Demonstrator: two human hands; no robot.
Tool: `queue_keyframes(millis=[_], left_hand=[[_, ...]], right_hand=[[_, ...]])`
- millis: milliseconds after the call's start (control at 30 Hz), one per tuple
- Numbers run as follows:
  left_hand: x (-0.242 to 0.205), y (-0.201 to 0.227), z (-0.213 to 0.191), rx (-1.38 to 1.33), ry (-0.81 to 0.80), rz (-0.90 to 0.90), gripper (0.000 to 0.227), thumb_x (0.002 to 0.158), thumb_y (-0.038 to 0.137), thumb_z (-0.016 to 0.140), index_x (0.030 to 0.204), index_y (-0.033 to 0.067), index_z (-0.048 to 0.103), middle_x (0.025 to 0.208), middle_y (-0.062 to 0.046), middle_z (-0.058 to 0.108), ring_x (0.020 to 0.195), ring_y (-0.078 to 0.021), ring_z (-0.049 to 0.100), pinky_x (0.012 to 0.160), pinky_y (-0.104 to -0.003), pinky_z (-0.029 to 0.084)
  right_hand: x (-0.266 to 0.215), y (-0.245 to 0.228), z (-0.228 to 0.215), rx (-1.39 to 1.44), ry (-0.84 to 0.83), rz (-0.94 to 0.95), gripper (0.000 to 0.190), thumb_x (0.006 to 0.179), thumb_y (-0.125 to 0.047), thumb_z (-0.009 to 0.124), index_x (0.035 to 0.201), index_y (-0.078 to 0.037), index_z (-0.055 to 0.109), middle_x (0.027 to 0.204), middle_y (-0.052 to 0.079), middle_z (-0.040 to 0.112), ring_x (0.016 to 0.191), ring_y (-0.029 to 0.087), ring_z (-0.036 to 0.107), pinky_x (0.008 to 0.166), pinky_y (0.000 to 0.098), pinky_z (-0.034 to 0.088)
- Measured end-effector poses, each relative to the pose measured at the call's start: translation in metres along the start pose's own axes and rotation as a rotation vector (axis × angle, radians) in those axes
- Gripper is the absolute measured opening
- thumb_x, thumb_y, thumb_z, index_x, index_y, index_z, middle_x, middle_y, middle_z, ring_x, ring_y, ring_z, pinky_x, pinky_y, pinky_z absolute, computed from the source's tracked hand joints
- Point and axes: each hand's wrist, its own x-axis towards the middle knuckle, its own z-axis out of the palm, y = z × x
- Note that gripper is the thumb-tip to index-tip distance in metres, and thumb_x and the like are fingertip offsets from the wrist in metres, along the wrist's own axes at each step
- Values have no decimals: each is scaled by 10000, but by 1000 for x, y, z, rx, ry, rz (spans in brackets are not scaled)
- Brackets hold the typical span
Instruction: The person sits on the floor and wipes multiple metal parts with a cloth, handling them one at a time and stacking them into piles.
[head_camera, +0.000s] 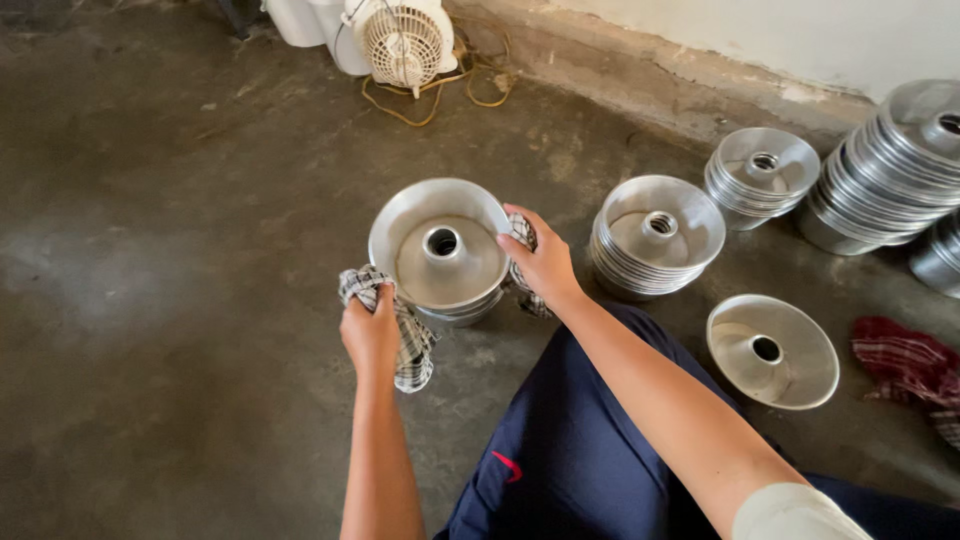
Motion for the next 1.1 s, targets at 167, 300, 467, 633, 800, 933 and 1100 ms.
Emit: queue_keyframes(millis=[167,300,467,633,800,933,1100], left_hand=[[2,-4,5,-46,-33,-24,521,900,460,732,1039,-42,723,990,-248,741,946,-393,727,840,-463,536],[6,6,10,-83,-55,40,484,887,448,726,1049,-8,736,998,-228,744,961,-390,714,835,-447,532],[9,15,19,-62,-53,44,475,883,467,715,1058,27,741,1018,-217,747,989,-395,708,853,-454,529],[22,6,26,44,-9,34,481,893,490,694,1063,43,737,1050,-229,736,1019,-434,683,874,-488,524],[33,-8,27,309,-52,23,503,840,499,736,1089,61,717,1069,-261,704,1033,-458,656,868,-518,520],[8,-8,35,253,117,202,459,870,443,730,1060,26,699,996,-247,717,926,-472,660,789,-552,508],[-29,29,79,-3,94,520,388,901,381,738,943,-2,699,905,-236,722,865,-449,673,760,-535,511]], right_hand=[[-1,-2,3,-77,90,-11,448,914,-362,736,1327,-207,661,1074,117,764,945,232,749,839,328,557],[9,0,2,-82,143,-20,417,915,-353,731,1301,-205,672,1043,119,769,909,236,757,809,336,565],[13,8,-2,-97,179,-44,400,915,-347,744,1280,-193,683,1051,127,763,916,246,753,810,336,563],[19,17,10,-103,164,-41,433,918,-406,737,1295,-205,665,1104,128,762,976,275,757,837,361,570],[19,32,21,-351,2,53,548,852,-455,768,1337,-236,641,1131,163,722,1013,366,691,824,440,543],[13,45,4,-311,6,29,510,868,-471,734,1308,-222,666,1112,147,746,1004,349,720,849,427,557],[18,67,-61,-409,162,128,515,884,-482,740,1296,-178,684,1054,192,747,996,373,715,865,434,561]])
